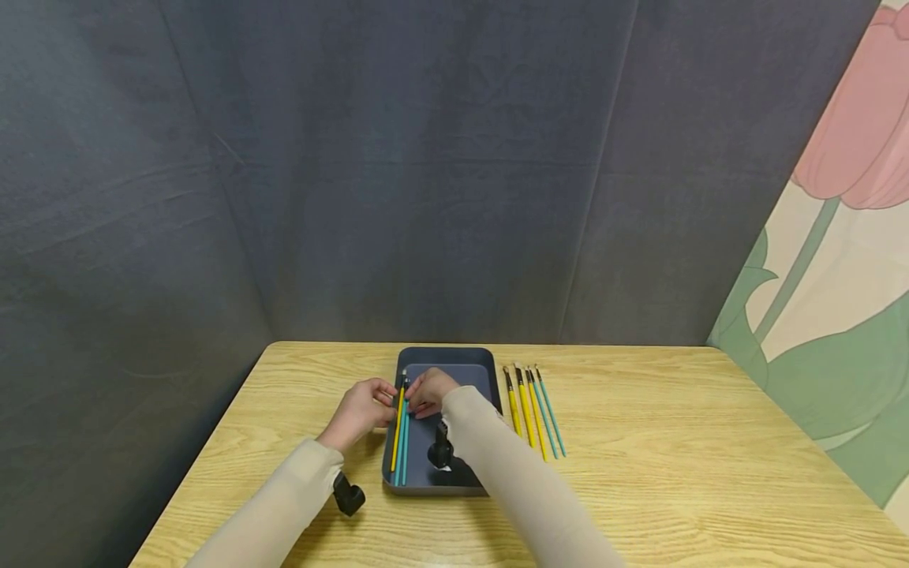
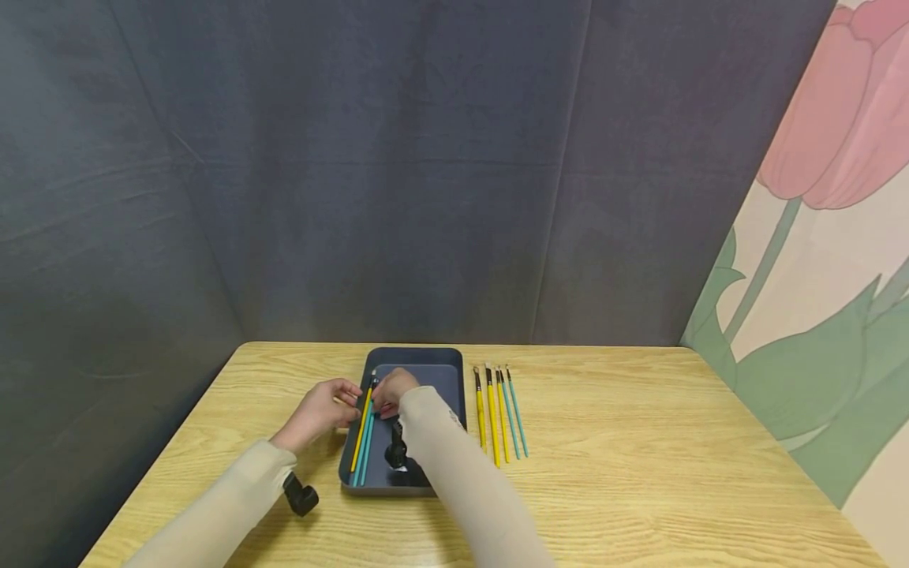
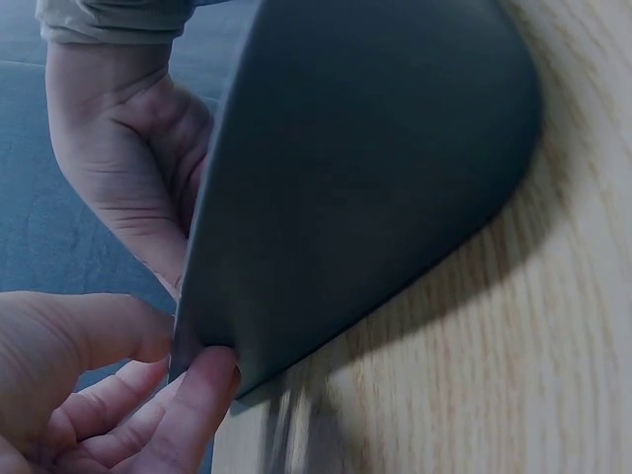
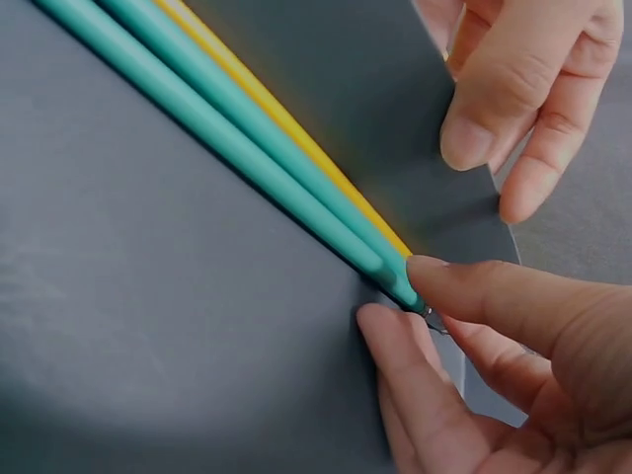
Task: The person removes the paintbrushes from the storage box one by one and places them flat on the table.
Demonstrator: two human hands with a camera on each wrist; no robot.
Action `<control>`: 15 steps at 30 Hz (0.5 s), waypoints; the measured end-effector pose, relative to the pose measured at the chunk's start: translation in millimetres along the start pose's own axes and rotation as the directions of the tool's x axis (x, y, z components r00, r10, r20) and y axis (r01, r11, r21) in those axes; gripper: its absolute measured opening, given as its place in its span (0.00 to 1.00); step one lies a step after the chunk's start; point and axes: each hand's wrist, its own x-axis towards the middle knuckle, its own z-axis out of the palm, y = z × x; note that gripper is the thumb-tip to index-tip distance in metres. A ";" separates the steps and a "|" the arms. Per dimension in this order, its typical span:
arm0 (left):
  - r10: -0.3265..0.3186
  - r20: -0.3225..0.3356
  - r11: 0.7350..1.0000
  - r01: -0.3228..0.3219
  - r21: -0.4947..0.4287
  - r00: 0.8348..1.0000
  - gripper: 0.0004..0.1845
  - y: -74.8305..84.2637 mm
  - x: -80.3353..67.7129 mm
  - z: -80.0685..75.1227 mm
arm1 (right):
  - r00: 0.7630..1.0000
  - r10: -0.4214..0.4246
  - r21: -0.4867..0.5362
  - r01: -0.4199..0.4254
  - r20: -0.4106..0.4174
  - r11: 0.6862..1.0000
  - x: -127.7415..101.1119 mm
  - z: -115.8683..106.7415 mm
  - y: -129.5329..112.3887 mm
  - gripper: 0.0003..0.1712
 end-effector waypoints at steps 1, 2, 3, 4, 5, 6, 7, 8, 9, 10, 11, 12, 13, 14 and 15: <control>0.001 0.001 1.000 -0.001 0.001 1.000 0.17 -0.1 -0.1 0.2 | 1.000 0.003 -0.004 -0.003 -0.008 1.000 0.9 0.8 0.3 0.11; 0.003 0.001 1.000 -0.003 0.002 1.000 0.17 -0.1 -0.2 0.3 | 1.000 0.003 -0.010 -0.004 -0.016 1.000 1.5 1.4 0.6 0.11; -0.002 0.000 1.000 0.002 -0.001 1.000 0.17 0.2 -0.2 0.5 | 1.000 0.007 -0.013 -0.007 -0.023 1.000 2.6 2.0 0.9 0.11; -0.002 0.000 1.000 0.002 0.000 1.000 0.17 0.1 -0.3 0.7 | 1.000 0.010 -0.016 -0.011 -0.030 1.000 3.9 2.6 1.2 0.10; -0.003 0.001 1.000 0.003 -0.002 1.000 0.17 0.2 -0.4 0.7 | 0.999 0.013 -0.017 -0.013 -0.035 1.000 5.4 3.1 1.7 0.10; 0.002 0.002 1.000 -0.002 0.002 1.000 0.17 0.1 -0.7 0.7 | 0.999 0.012 -0.017 -0.013 -0.040 1.000 6.8 3.5 2.3 0.10; 0.003 0.001 1.000 -0.003 0.003 1.000 0.17 0.2 -0.8 0.5 | 0.999 0.012 -0.016 -0.012 -0.044 1.000 8.4 3.9 2.9 0.10; 0.004 0.000 1.000 -0.004 0.004 1.000 0.17 0.6 -1.1 0.3 | 0.999 0.010 -0.018 -0.011 -0.046 1.000 9.3 4.2 3.2 0.10; 0.004 -0.002 1.000 -0.004 0.004 1.000 0.17 0.7 -1.3 0.2 | 0.999 0.010 -0.018 -0.011 -0.048 1.000 10.5 4.5 3.6 0.10; 0.006 -0.003 1.000 -0.006 0.004 1.000 0.17 0.6 -1.4 0.1 | 0.999 0.007 -0.023 -0.008 -0.052 1.000 11.4 4.7 4.0 0.09; 0.006 -0.004 1.000 -0.006 0.004 1.000 0.17 0.7 -1.6 0.0 | 0.999 0.004 -0.026 -0.005 -0.054 1.000 11.9 4.8 4.3 0.09; 0.012 -0.003 1.000 -0.012 0.007 1.000 0.17 0.7 -1.9 -0.2 | 0.998 0.002 -0.030 -0.004 -0.055 1.000 12.2 4.9 4.3 0.10; 0.011 -0.003 1.000 -0.011 0.005 1.000 0.17 1.0 -2.1 -0.2 | 0.998 0.000 -0.037 -0.002 -0.057 0.999 12.3 5.0 4.2 0.10; 0.011 -0.001 1.000 -0.011 0.004 1.000 0.17 1.1 -2.4 -0.2 | 0.998 0.000 -0.039 -0.002 -0.057 0.999 12.2 5.1 4.1 0.11; 0.012 0.000 1.000 -0.012 0.002 1.000 0.17 1.2 -2.6 -0.1 | 0.998 -0.001 -0.042 -0.002 -0.058 0.999 12.1 5.2 3.8 0.11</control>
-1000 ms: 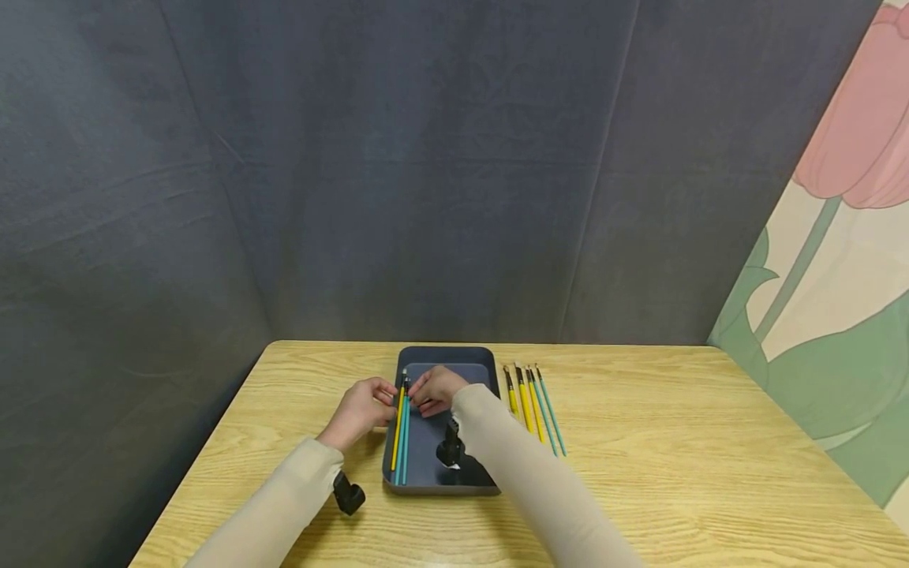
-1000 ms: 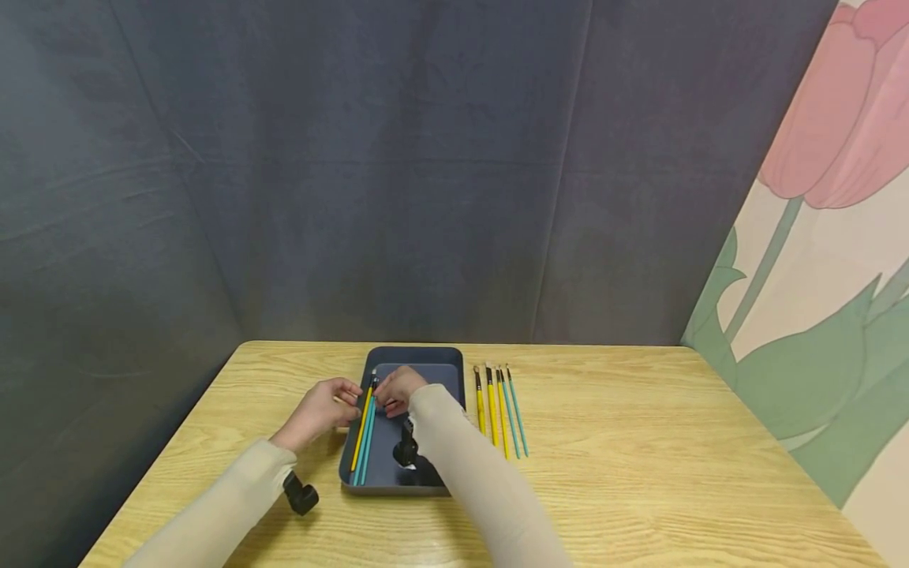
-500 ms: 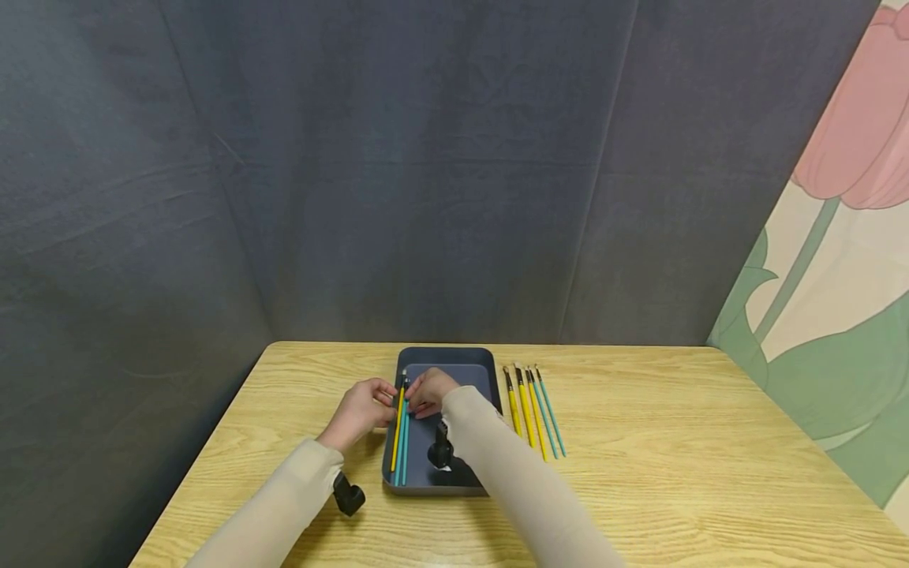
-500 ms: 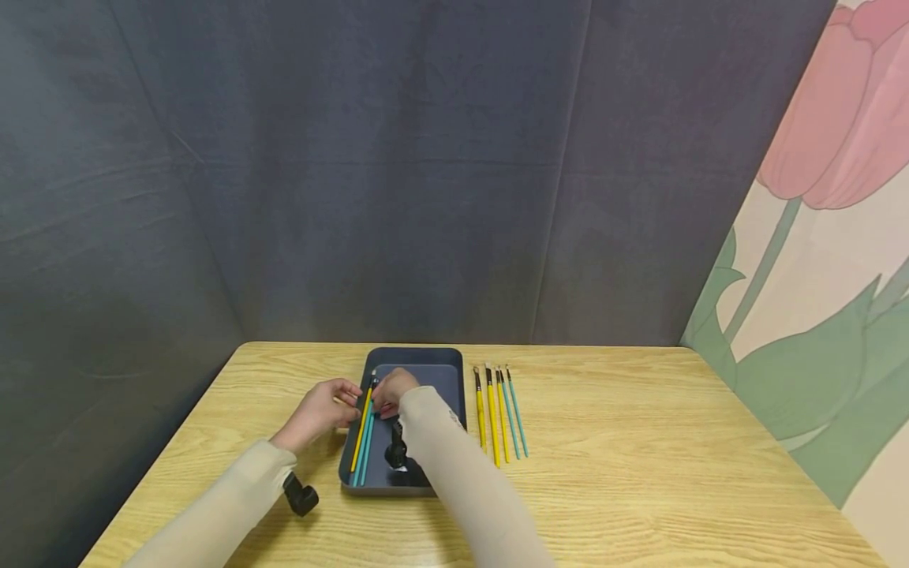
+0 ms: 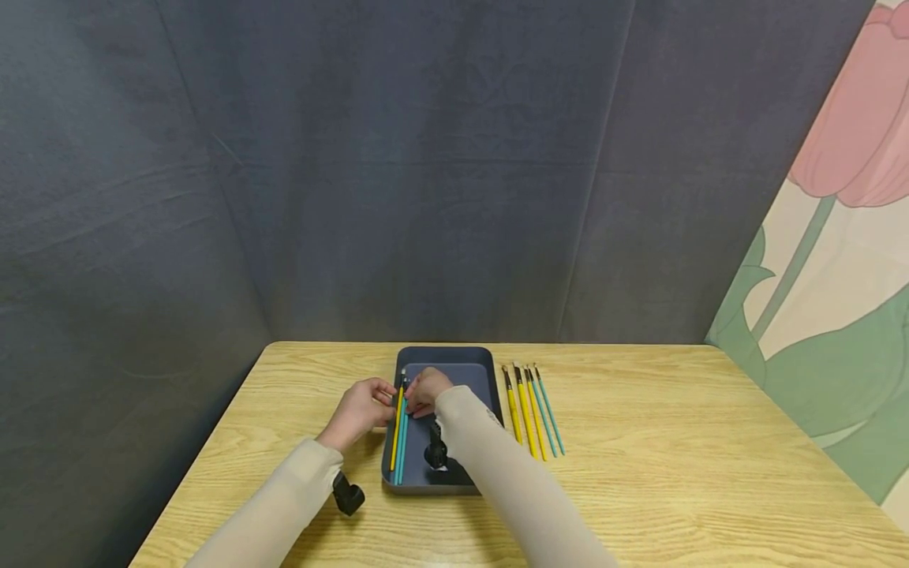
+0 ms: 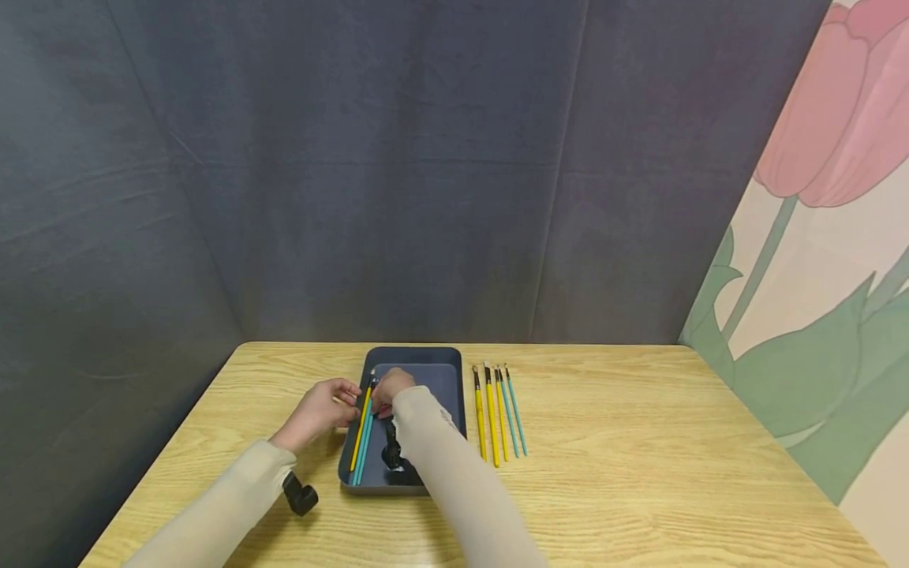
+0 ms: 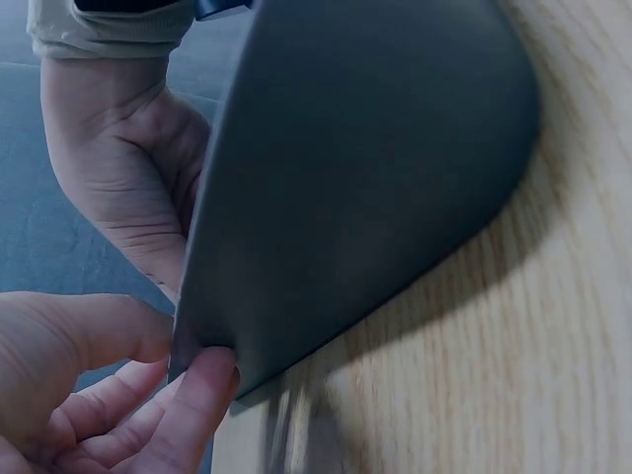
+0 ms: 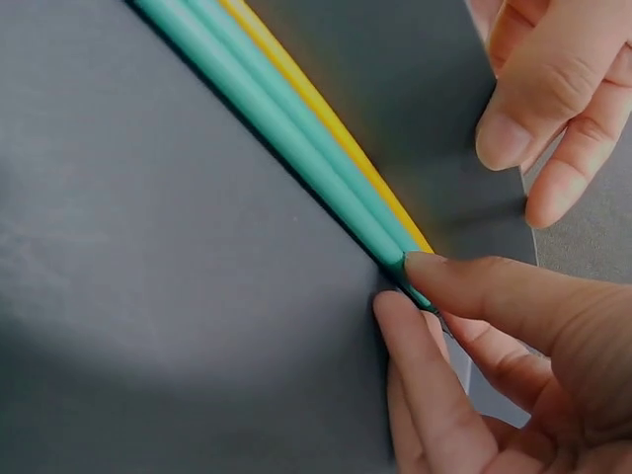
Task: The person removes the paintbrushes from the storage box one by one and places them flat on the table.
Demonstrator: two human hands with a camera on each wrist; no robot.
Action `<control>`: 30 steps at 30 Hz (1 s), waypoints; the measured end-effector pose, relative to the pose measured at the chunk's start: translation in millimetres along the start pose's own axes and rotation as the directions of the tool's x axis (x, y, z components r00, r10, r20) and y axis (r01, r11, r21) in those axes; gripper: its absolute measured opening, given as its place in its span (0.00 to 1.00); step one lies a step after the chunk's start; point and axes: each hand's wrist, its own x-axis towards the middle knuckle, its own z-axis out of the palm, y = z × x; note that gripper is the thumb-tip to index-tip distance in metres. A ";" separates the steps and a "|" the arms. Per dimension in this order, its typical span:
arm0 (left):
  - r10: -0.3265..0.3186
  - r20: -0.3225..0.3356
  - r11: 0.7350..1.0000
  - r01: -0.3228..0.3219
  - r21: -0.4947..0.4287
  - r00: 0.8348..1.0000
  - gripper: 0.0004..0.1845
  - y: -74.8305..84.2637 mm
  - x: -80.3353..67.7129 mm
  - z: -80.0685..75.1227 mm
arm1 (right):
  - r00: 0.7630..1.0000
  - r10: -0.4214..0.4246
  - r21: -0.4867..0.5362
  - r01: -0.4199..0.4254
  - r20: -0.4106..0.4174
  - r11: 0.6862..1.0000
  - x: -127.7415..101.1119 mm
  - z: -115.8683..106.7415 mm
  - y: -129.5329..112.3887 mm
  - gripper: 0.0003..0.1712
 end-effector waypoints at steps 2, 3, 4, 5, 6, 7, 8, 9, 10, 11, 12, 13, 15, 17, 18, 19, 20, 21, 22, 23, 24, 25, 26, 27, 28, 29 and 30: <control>0.004 0.003 1.000 -0.004 0.000 1.000 0.17 0.2 -0.1 -0.1 | 1.000 -0.006 -0.009 0.006 -0.002 1.000 -0.5 0.4 -1.2 0.12; 0.007 0.003 1.000 -0.007 0.000 1.000 0.17 0.4 -0.1 -0.3 | 1.000 -0.006 -0.015 0.006 -0.003 1.000 -0.5 0.7 -1.9 0.13; 0.005 0.003 1.000 -0.005 -0.002 1.000 0.16 0.5 0.0 -0.1 | 1.000 -0.007 -0.022 0.007 -0.005 1.000 -0.4 1.2 -2.4 0.13; 0.006 0.002 1.000 -0.006 -0.001 1.000 0.16 0.4 0.2 -0.1 | 1.000 -0.006 -0.034 0.006 -0.008 0.999 -0.2 1.7 -3.2 0.13; 0.007 0.002 1.000 -0.007 -0.001 1.000 0.17 0.5 0.4 -0.2 | 1.000 -0.007 -0.051 0.007 -0.013 0.999 0.0 2.2 -4.0 0.14; 0.009 0.002 1.000 -0.009 -0.001 1.000 0.17 0.5 0.6 -0.3 | 1.000 -0.007 -0.072 0.006 -0.018 0.997 0.5 2.9 -4.7 0.13; 0.010 0.003 1.000 -0.010 -0.002 1.000 0.16 0.5 0.9 -0.3 | 1.000 -0.003 -0.090 0.001 -0.023 0.996 1.5 3.7 -5.3 0.13; 0.011 0.004 1.000 -0.011 -0.003 1.000 0.16 0.5 0.9 -0.4 | 0.999 0.003 -0.113 -0.006 -0.032 0.994 2.1 4.4 -6.4 0.13; 0.010 0.005 1.000 -0.010 -0.004 1.000 0.16 0.4 1.1 -0.5 | 0.999 0.007 -0.142 -0.013 -0.043 0.990 3.0 5.3 -7.1 0.12; 0.011 0.006 1.000 -0.011 -0.005 1.000 0.16 0.5 1.1 -0.5 | 0.998 0.010 -0.171 -0.020 -0.054 0.985 3.5 6.1 -7.7 0.11; 0.011 0.006 1.000 -0.011 -0.008 1.000 0.16 0.6 1.0 -0.6 | 0.998 0.013 -0.195 -0.025 -0.063 0.980 3.8 6.9 -8.4 0.10; 0.011 0.005 1.000 -0.011 -0.011 1.000 0.16 0.6 1.0 -0.5 | 0.997 0.015 -0.221 -0.030 -0.070 0.975 4.1 7.5 -9.0 0.09; 0.012 0.005 1.000 -0.011 -0.015 1.000 0.16 0.6 0.6 -0.5 | 0.996 0.016 -0.274 -0.038 -0.083 0.961 4.0 8.7 -9.9 0.09; 0.015 0.005 1.000 -0.014 -0.016 1.000 0.16 0.5 0.2 -0.3 | 0.996 0.007 -0.314 -0.034 -0.087 0.949 3.3 9.6 -10.1 0.08; 0.015 0.004 1.000 -0.015 -0.017 1.000 0.16 0.5 0.1 -0.3 | 0.996 0.004 -0.332 -0.032 -0.087 0.943 3.0 9.8 -10.3 0.08; 0.015 0.004 1.000 -0.015 -0.016 1.000 0.16 0.7 -0.1 -0.3 | 0.996 0.001 -0.352 -0.032 -0.087 0.936 2.8 9.9 -10.3 0.08; 0.016 0.003 1.000 -0.016 -0.013 1.000 0.16 0.8 -0.2 -0.3 | 0.996 -0.003 -0.366 -0.029 -0.088 0.930 2.7 10.2 -10.3 0.08; 0.016 0.002 1.000 -0.016 -0.012 1.000 0.16 0.7 -0.2 -0.2 | 0.996 -0.005 -0.375 -0.029 -0.088 0.927 2.3 10.2 -10.5 0.07; 0.015 0.001 1.000 -0.015 -0.010 1.000 0.16 0.8 -0.1 -0.2 | 0.996 -0.008 -0.383 -0.027 -0.089 0.923 1.9 10.2 -10.6 0.07; 0.015 -0.001 1.000 -0.015 -0.007 1.000 0.16 0.9 -0.2 -0.2 | 0.996 -0.006 -0.387 -0.028 -0.088 0.922 1.4 10.0 -11.1 0.07; 0.012 -0.001 1.000 -0.012 -0.005 1.000 0.16 0.9 -0.1 -0.1 | 0.996 -0.004 -0.389 -0.030 -0.086 0.921 0.9 9.7 -11.4 0.07; 0.010 -0.001 1.000 -0.010 -0.002 1.000 0.16 0.8 0.0 0.0 | 0.996 -0.003 -0.386 -0.031 -0.087 0.922 0.4 9.5 -11.7 0.07; 0.008 -0.002 1.000 -0.008 0.000 1.000 0.16 0.8 0.0 0.2 | 0.996 -0.001 -0.381 -0.032 -0.087 0.924 -0.2 9.4 -12.0 0.07; 0.006 -0.002 1.000 -0.006 0.002 1.000 0.16 0.8 0.0 0.3 | 0.996 0.002 -0.378 -0.035 -0.087 0.925 -0.6 9.1 -12.1 0.07; 0.005 -0.001 1.000 -0.005 0.004 1.000 0.16 0.8 -0.1 0.5 | 0.996 0.003 -0.376 -0.035 -0.086 0.926 -0.6 9.0 -12.1 0.07; 0.003 -0.001 1.000 -0.003 0.005 1.000 0.16 0.9 -0.3 0.7 | 0.996 0.007 -0.370 -0.038 -0.086 0.928 -0.5 8.8 -11.9 0.08; 0.001 -0.001 1.000 -0.001 0.006 1.000 0.16 1.0 -0.4 0.8 | 0.996 0.008 -0.364 -0.039 -0.087 0.931 -0.2 8.8 -11.5 0.08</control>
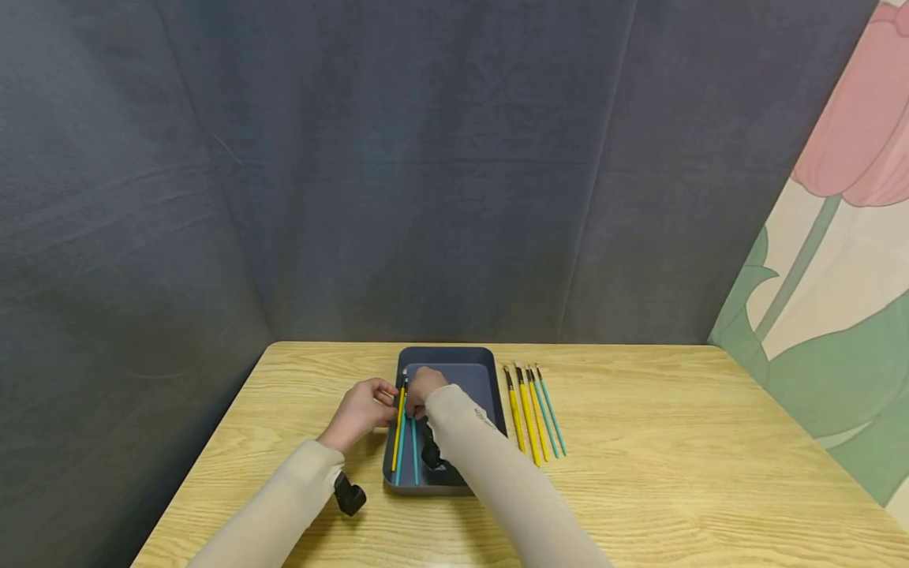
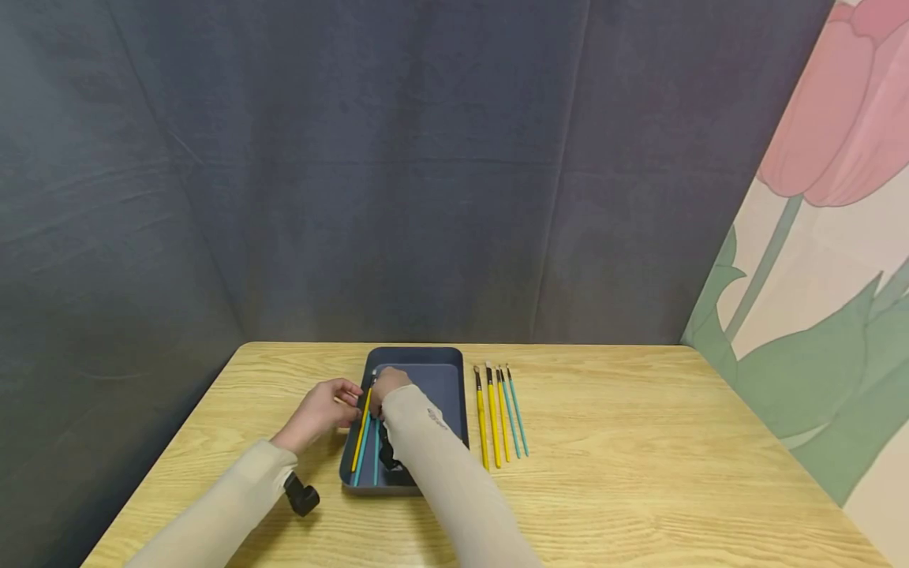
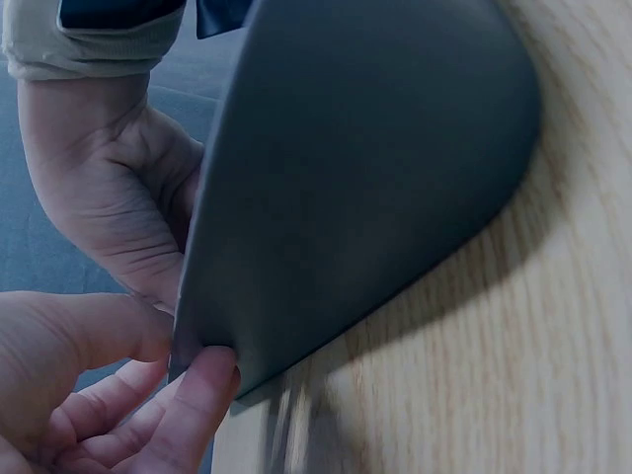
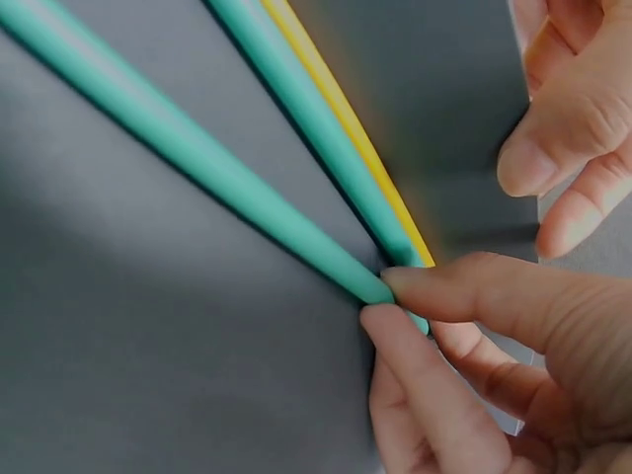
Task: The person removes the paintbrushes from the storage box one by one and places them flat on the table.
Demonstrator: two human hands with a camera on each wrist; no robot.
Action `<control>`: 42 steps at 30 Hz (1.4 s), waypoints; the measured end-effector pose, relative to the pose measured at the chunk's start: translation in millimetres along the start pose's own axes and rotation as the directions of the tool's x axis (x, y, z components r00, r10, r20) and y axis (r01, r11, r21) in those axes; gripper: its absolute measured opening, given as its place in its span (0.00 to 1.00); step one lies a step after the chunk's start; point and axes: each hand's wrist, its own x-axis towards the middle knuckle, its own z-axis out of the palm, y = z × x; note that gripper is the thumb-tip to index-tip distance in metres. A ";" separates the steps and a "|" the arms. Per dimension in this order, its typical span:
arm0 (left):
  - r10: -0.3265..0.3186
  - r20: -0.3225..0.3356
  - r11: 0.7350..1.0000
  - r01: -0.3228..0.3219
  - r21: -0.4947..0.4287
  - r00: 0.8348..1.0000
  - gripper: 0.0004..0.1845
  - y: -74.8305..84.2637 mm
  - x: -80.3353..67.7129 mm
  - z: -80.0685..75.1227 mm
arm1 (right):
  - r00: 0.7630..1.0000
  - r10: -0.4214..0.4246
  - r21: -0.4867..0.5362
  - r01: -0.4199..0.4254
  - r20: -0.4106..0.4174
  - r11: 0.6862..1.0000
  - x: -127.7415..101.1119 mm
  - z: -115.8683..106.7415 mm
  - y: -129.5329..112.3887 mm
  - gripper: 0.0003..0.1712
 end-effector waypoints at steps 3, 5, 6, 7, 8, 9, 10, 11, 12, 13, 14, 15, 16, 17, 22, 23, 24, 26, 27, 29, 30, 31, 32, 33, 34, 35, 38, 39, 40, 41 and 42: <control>-0.002 0.001 1.000 0.002 0.002 1.000 0.15 -0.1 -0.1 0.3 | 1.000 0.003 0.026 -0.003 0.002 1.000 2.0 0.3 1.8 0.09; -0.006 0.001 1.000 0.006 0.001 1.000 0.15 0.0 -0.2 0.1 | 1.000 0.006 0.042 -0.007 0.006 0.999 3.7 0.0 3.5 0.09; -0.009 0.002 1.000 0.009 -0.001 1.000 0.15 0.0 -0.1 0.0 | 1.000 0.007 0.055 -0.007 0.009 0.998 4.6 -0.2 4.5 0.08; -0.005 0.003 1.000 0.005 0.001 1.000 0.15 -0.4 0.0 -0.2 | 1.000 0.005 0.067 -0.006 0.012 0.998 5.4 -0.5 5.7 0.08; -0.009 0.003 1.000 0.009 -0.001 1.000 0.15 -0.3 0.0 -0.5 | 1.000 0.005 0.080 -0.007 0.016 0.997 6.4 -0.9 6.9 0.08; -0.012 0.002 1.000 0.012 -0.003 1.000 0.15 -0.3 0.1 -0.6 | 1.000 0.005 0.096 -0.007 0.021 0.995 7.2 -1.4 8.2 0.07; -0.010 0.003 1.000 0.010 -0.002 1.000 0.15 -0.4 0.2 -0.9 | 1.000 0.002 0.110 -0.005 0.027 0.994 7.9 -2.2 9.4 0.07; -0.011 0.003 1.000 0.011 -0.004 1.000 0.15 -0.6 0.4 -0.9 | 0.999 -0.002 0.134 -0.002 0.034 0.991 8.1 -3.2 10.4 0.07; -0.007 0.004 1.000 0.007 -0.001 1.000 0.15 -0.9 0.5 -0.9 | 0.999 -0.009 0.163 0.002 0.043 0.987 7.9 -4.4 11.3 0.07; -0.009 0.005 1.000 0.009 -0.002 1.000 0.15 -0.9 0.5 -0.9 | 0.998 -0.019 0.187 0.009 0.055 0.982 7.1 -5.9 11.9 0.07; -0.015 0.004 1.000 0.015 -0.005 1.000 0.16 -0.8 0.6 -0.8 | 0.997 -0.027 0.210 0.012 0.068 0.978 6.1 -7.8 12.5 0.06; -0.015 0.003 1.000 0.015 -0.005 1.000 0.16 -0.9 0.7 -0.6 | 0.996 -0.037 0.235 0.018 0.081 0.972 4.4 -10.0 12.8 0.06; -0.011 0.004 1.000 0.011 -0.002 1.000 0.16 -1.2 0.8 -0.5 | 0.995 -0.046 0.256 0.021 0.090 0.966 2.6 -12.5 12.9 0.07; -0.017 0.002 1.000 0.017 -0.005 1.000 0.16 -1.3 0.9 -0.1 | 0.994 -0.056 0.281 0.026 0.098 0.959 0.4 -15.2 13.0 0.08; -0.007 -0.008 1.000 0.007 -0.002 1.000 0.17 -2.6 1.5 0.8 | 0.986 -0.103 0.364 0.049 0.128 0.930 -6.7 -31.6 16.6 0.14; -0.008 -0.010 1.000 0.008 -0.004 1.000 0.16 -2.6 1.6 0.8 | 0.984 -0.119 0.377 0.060 0.136 0.924 -7.7 -35.3 18.0 0.14; -0.005 -0.010 1.000 0.005 -0.005 1.000 0.16 -2.8 1.6 1.0 | 0.981 -0.133 0.390 0.068 0.143 0.918 -8.3 -39.3 19.6 0.14; 0.001 -0.008 1.000 -0.001 -0.008 1.000 0.17 -3.2 2.0 1.5 | 0.975 -0.161 0.406 0.087 0.153 0.910 -9.4 -47.2 23.2 0.14; 0.003 -0.006 1.000 -0.004 -0.009 1.000 0.17 -3.1 2.0 1.8 | 0.972 -0.174 0.415 0.094 0.158 0.905 -10.2 -51.5 25.2 0.14; 0.002 -0.005 1.000 -0.002 -0.016 1.000 0.16 -2.8 2.3 2.6 | 0.965 -0.201 0.428 0.111 0.170 0.897 -12.2 -59.9 28.9 0.15; 0.003 -0.005 1.000 -0.003 -0.018 1.000 0.16 -2.7 2.1 2.8 | 0.961 -0.212 0.436 0.117 0.178 0.892 -13.5 -64.2 30.7 0.16; 0.003 -0.006 1.000 -0.003 -0.019 1.000 0.16 -2.6 2.1 3.1 | 0.957 -0.225 0.441 0.125 0.183 0.889 -15.1 -68.4 32.5 0.16; 0.003 -0.007 1.000 -0.003 -0.021 1.000 0.16 -2.7 2.1 3.4 | 0.953 -0.240 0.447 0.135 0.187 0.884 -16.9 -72.8 34.1 0.16; 0.004 -0.007 1.000 -0.004 -0.021 1.000 0.16 -2.4 1.9 3.6 | 0.948 -0.255 0.454 0.145 0.190 0.879 -18.7 -77.4 36.0 0.16; 0.003 -0.007 1.000 -0.003 -0.019 1.000 0.16 -2.6 2.1 3.7 | 0.944 -0.267 0.461 0.154 0.192 0.874 -20.8 -81.9 37.7 0.16; 0.003 -0.006 1.000 -0.003 -0.020 1.000 0.17 -2.9 2.0 3.7 | 0.941 -0.280 0.469 0.163 0.191 0.868 -22.8 -86.5 39.5 0.16; 0.006 -0.004 1.000 -0.006 -0.020 1.000 0.17 -3.2 2.0 3.6 | 0.932 -0.316 0.504 0.191 0.175 0.842 -27.5 -101.0 46.9 0.16; 0.007 -0.003 1.000 -0.007 -0.020 1.000 0.17 -3.2 2.0 3.5 | 0.929 -0.329 0.518 0.199 0.171 0.832 -28.7 -106.0 49.7 0.17; 0.008 -0.003 1.000 -0.008 -0.020 1.000 0.17 -3.1 1.9 3.4 | 0.926 -0.340 0.527 0.209 0.164 0.824 -30.0 -110.9 52.6 0.17; 0.009 -0.003 1.000 -0.009 -0.022 1.000 0.17 -2.9 1.7 3.1 | 0.923 -0.351 0.536 0.218 0.157 0.816 -31.0 -115.6 55.4 0.17; 0.010 -0.003 1.000 -0.010 -0.020 1.000 0.17 -2.9 1.6 2.8 | 0.921 -0.359 0.538 0.228 0.151 0.811 -32.4 -120.5 58.1 0.18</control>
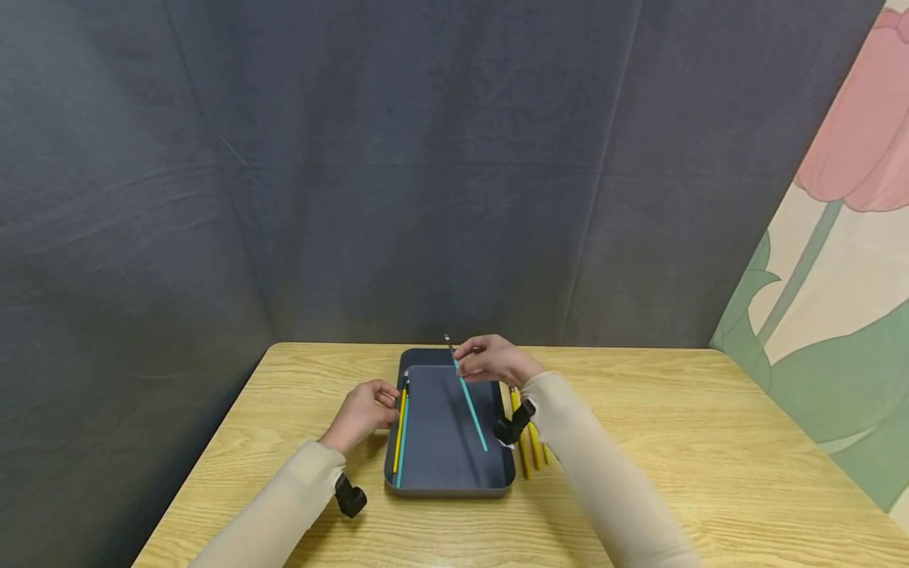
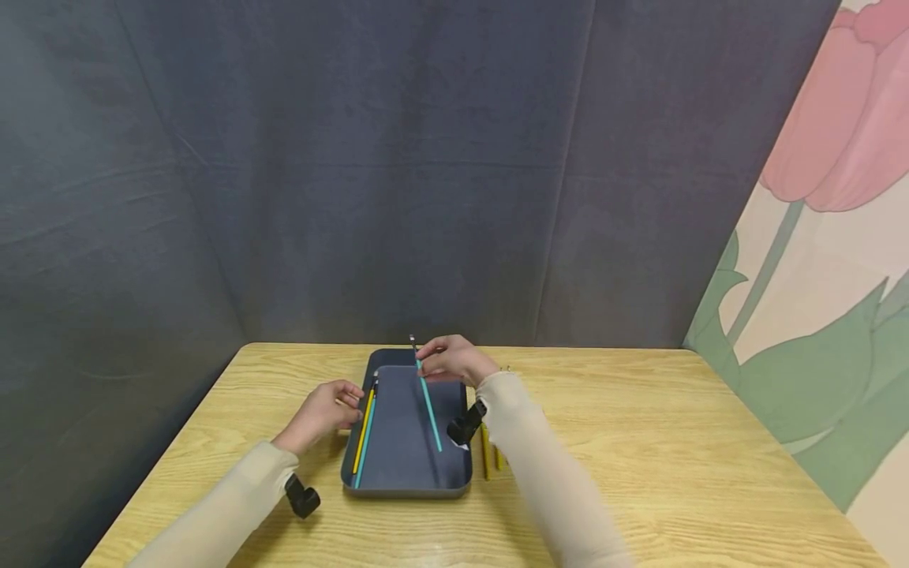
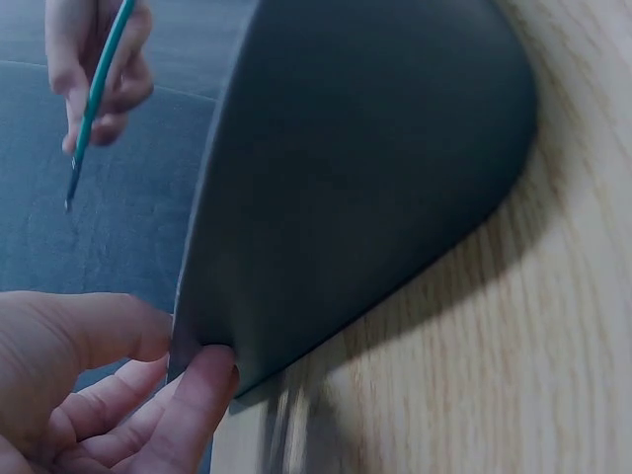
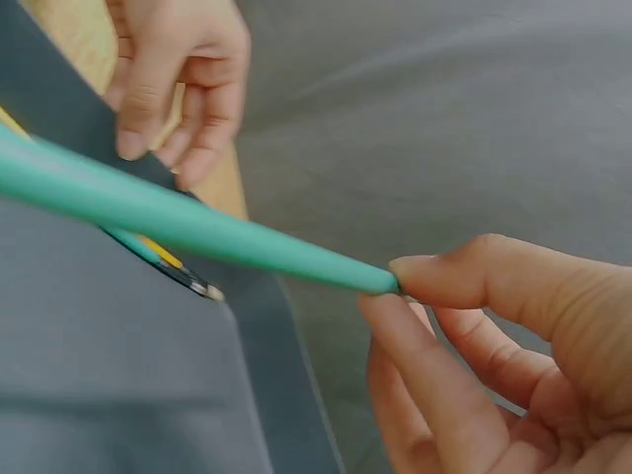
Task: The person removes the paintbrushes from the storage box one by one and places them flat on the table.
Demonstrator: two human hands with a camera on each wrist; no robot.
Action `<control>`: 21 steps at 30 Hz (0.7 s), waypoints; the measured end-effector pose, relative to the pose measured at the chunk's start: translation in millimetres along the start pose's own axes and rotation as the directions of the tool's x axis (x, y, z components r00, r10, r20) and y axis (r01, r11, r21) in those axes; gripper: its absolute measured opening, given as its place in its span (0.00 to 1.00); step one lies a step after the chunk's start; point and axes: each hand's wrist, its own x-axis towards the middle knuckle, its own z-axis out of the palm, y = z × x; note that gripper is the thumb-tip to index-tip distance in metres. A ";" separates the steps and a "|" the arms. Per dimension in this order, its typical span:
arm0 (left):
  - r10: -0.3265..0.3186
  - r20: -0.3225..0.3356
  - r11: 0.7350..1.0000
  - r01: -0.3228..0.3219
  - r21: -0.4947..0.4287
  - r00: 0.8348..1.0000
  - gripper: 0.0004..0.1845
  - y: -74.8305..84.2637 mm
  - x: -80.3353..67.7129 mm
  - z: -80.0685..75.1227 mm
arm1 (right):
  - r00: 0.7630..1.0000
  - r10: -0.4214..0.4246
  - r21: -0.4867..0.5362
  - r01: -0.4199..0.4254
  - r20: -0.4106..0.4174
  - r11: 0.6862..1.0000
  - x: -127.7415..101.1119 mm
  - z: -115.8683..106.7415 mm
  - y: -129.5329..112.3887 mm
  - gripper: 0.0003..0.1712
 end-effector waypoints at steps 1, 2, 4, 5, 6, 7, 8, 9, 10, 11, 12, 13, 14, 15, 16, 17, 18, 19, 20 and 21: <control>0.000 0.000 1.000 0.000 0.001 1.000 0.17 0.3 -0.2 -0.2 | 1.000 -0.010 0.003 0.010 0.000 1.000 -2.7 -4.8 -0.3 0.18; 0.000 0.000 1.000 0.000 0.001 1.000 0.17 0.7 -0.4 -0.2 | 1.000 -0.018 0.000 0.018 -0.002 1.000 -5.6 -9.5 -0.7 0.18; -0.001 -0.001 1.000 0.001 0.000 1.000 0.17 1.6 -0.8 -0.2 | 1.000 -0.029 0.002 0.029 -0.009 1.000 -12.4 -18.3 -2.0 0.19; -0.001 -0.002 1.000 0.001 0.000 1.000 0.17 1.8 -1.0 -0.2 | 0.999 -0.035 0.006 0.035 -0.011 0.999 -15.7 -22.6 -2.3 0.19; 0.001 -0.001 1.000 -0.001 0.000 1.000 0.17 1.8 -0.9 0.0 | 0.999 -0.041 0.007 0.041 -0.012 0.999 -19.1 -27.0 -2.7 0.20; 0.001 -0.001 1.000 -0.001 -0.002 1.000 0.17 2.2 -0.9 0.1 | 0.999 -0.047 0.014 0.047 -0.012 0.999 -22.2 -31.5 -2.7 0.20; 0.001 0.000 1.000 -0.001 -0.004 1.000 0.17 2.3 -0.9 0.3 | 0.999 -0.051 0.018 0.051 -0.012 0.999 -25.5 -36.0 -3.0 0.20; 0.000 0.000 1.000 0.000 -0.005 1.000 0.17 2.6 -1.0 0.4 | 0.998 -0.056 0.026 0.057 -0.014 0.998 -28.7 -40.5 -3.0 0.20; 0.001 0.001 1.000 -0.001 -0.004 1.000 0.17 2.6 -0.9 0.4 | 0.998 -0.060 0.029 0.060 -0.017 0.998 -31.6 -44.9 -2.9 0.19; 0.001 0.002 1.000 -0.001 -0.005 1.000 0.17 2.7 -0.9 0.6 | 0.998 -0.060 0.036 0.061 -0.019 0.998 -34.2 -49.6 -2.5 0.19; -0.001 0.003 1.000 0.001 -0.006 1.000 0.17 3.0 -0.9 0.7 | 0.998 -0.062 0.038 0.063 -0.021 0.997 -37.1 -54.7 -2.0 0.18; -0.003 0.003 1.000 0.003 -0.007 1.000 0.17 3.4 -0.9 0.9 | 0.998 -0.065 0.045 0.066 -0.026 0.997 -40.0 -59.6 -1.1 0.18; -0.004 0.003 1.000 0.004 -0.008 1.000 0.17 3.5 -1.1 1.0 | 0.997 -0.064 0.051 0.066 -0.033 0.997 -42.7 -64.4 0.1 0.18; -0.004 0.003 1.000 0.004 -0.009 1.000 0.17 3.8 -1.1 1.2 | 0.997 -0.064 0.058 0.066 -0.040 0.996 -45.4 -69.3 1.8 0.17; -0.004 0.003 1.000 0.004 -0.009 1.000 0.17 3.7 -1.2 1.3 | 0.997 -0.066 0.063 0.068 -0.042 0.996 -48.2 -74.0 3.6 0.17; -0.005 0.003 1.000 0.005 -0.010 1.000 0.17 3.9 -1.1 1.5 | 0.997 -0.064 0.071 0.067 -0.048 0.995 -50.8 -78.7 5.6 0.17; -0.005 0.002 1.000 0.005 -0.009 1.000 0.17 4.2 -1.4 1.6 | 0.997 -0.065 0.075 0.069 -0.051 0.995 -53.6 -83.4 8.1 0.17; -0.005 0.001 1.000 0.005 -0.009 1.000 0.17 4.1 -1.5 1.6 | 0.996 -0.063 0.081 0.067 -0.057 0.994 -55.9 -87.6 10.6 0.17; -0.005 0.001 1.000 0.005 -0.008 1.000 0.17 4.0 -1.8 1.6 | 0.996 -0.062 0.085 0.067 -0.063 0.994 -58.3 -91.9 13.4 0.16; -0.005 0.000 1.000 0.005 -0.007 1.000 0.17 3.9 -1.8 1.7 | 0.996 -0.061 0.089 0.067 -0.070 0.994 -60.7 -96.0 16.2 0.16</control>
